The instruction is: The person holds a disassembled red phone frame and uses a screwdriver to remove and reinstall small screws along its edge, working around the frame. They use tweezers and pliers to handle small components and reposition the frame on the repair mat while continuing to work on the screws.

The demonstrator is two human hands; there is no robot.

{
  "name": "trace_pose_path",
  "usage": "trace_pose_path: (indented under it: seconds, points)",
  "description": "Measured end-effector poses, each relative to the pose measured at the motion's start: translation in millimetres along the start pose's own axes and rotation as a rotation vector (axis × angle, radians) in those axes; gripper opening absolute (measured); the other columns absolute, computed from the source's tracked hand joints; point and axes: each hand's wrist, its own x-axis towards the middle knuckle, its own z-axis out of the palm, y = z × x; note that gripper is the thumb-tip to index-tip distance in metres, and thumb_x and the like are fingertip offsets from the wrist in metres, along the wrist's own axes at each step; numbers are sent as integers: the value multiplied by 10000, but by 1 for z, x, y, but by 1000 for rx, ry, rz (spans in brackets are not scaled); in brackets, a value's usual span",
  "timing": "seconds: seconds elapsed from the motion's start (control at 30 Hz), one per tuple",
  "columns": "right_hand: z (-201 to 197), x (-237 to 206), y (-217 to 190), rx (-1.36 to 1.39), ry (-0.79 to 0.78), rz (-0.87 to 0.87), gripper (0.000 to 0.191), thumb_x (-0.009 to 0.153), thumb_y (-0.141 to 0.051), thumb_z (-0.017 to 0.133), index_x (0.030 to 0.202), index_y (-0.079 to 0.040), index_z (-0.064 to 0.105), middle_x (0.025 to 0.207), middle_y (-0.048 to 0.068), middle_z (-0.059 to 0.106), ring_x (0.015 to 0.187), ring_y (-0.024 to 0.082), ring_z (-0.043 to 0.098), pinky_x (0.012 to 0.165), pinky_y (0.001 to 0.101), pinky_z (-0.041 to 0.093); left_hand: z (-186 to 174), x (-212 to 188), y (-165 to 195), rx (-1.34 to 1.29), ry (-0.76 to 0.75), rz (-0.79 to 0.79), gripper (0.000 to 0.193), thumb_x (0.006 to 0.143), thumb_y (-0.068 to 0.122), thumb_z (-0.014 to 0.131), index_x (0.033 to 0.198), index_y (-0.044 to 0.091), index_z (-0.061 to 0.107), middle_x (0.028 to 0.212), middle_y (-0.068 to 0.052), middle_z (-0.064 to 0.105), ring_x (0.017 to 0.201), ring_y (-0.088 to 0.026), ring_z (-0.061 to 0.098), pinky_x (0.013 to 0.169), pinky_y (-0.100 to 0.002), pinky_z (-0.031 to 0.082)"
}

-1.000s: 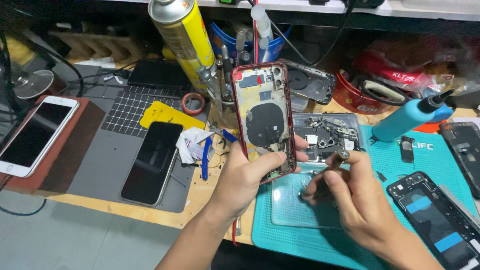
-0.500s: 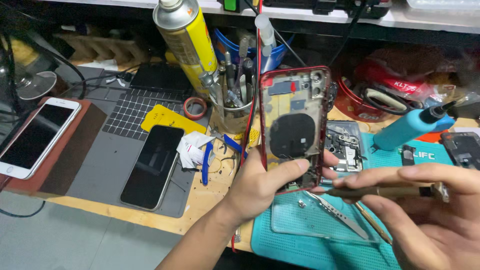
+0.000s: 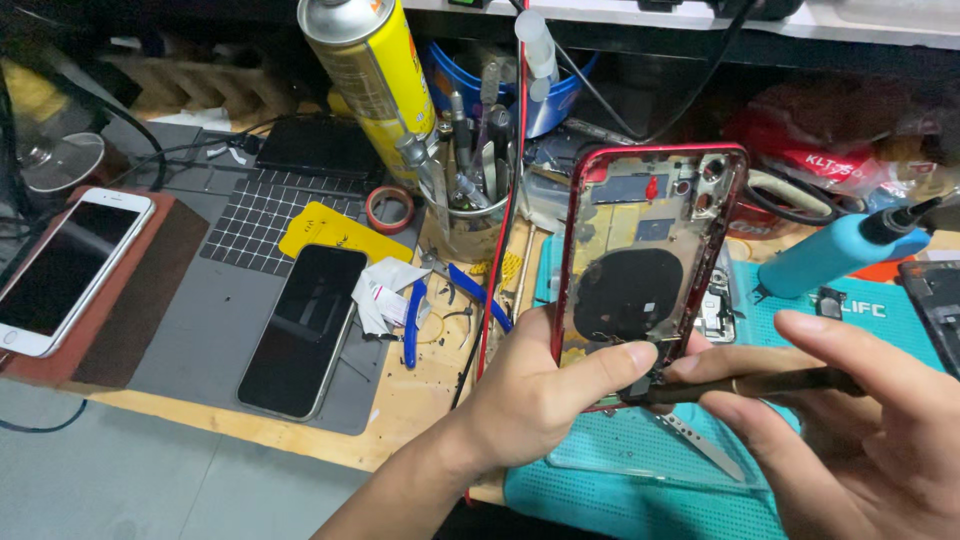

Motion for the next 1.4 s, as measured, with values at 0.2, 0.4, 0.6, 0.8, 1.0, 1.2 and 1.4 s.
trace_pose_path:
  seconds: [0.2,0.4,0.6,0.8,1.0,1.2,1.4]
  points:
    - [0,5,2,44,1,48,659,866,118,626,1453,-12,359,1050,227,728,1060,294,778,951,432,593,-2,1,-8,5,21,-56,291,1038,124,600,1284,-22,656,1162,-50,714,1040,-113,650,914,-290,549]
    - [-1,15,-1,57,-55,9,632,879,108,621,1449,-1,369,1046,210,746,1039,259,775,932,389,595,-1,2,-10,8,47,-79,283,1044,105,599,1274,-48,662,1130,-94,715,997,-129,659,858,-294,576]
    - [2,19,-7,-121,-24,31,622,858,100,678,1434,31,455,1001,191,759,1003,250,776,879,371,601,1,6,-11,-183,29,-169,298,1046,90,561,1307,-45,609,1127,-122,699,939,-197,700,747,-337,633]
    - [2,22,-8,-12,-1,31,617,875,90,663,1445,24,437,1006,169,754,928,216,778,845,349,662,1,6,-9,-183,18,-130,316,1045,85,565,1324,-57,613,1137,-144,709,962,-191,710,738,-343,632]
    - [2,21,-8,5,8,21,596,875,93,663,1433,41,459,1005,183,748,932,218,768,840,361,614,4,6,-7,-210,30,-152,319,1041,72,565,1328,-64,602,1135,-152,708,955,-212,716,715,-349,631]
    - [1,22,-8,10,-4,27,607,871,84,670,1445,41,478,1014,179,756,929,204,768,835,335,651,5,5,-3,-200,1,-165,335,1045,82,550,1350,-52,585,1154,-146,699,1007,-227,720,708,-345,630]
    - [-1,25,-7,-27,-21,27,605,867,54,698,1443,33,512,1003,149,761,953,182,764,864,304,638,6,5,-8,-143,-12,-139,331,1052,108,539,1334,-57,594,1146,-154,698,1007,-235,718,695,-335,627]
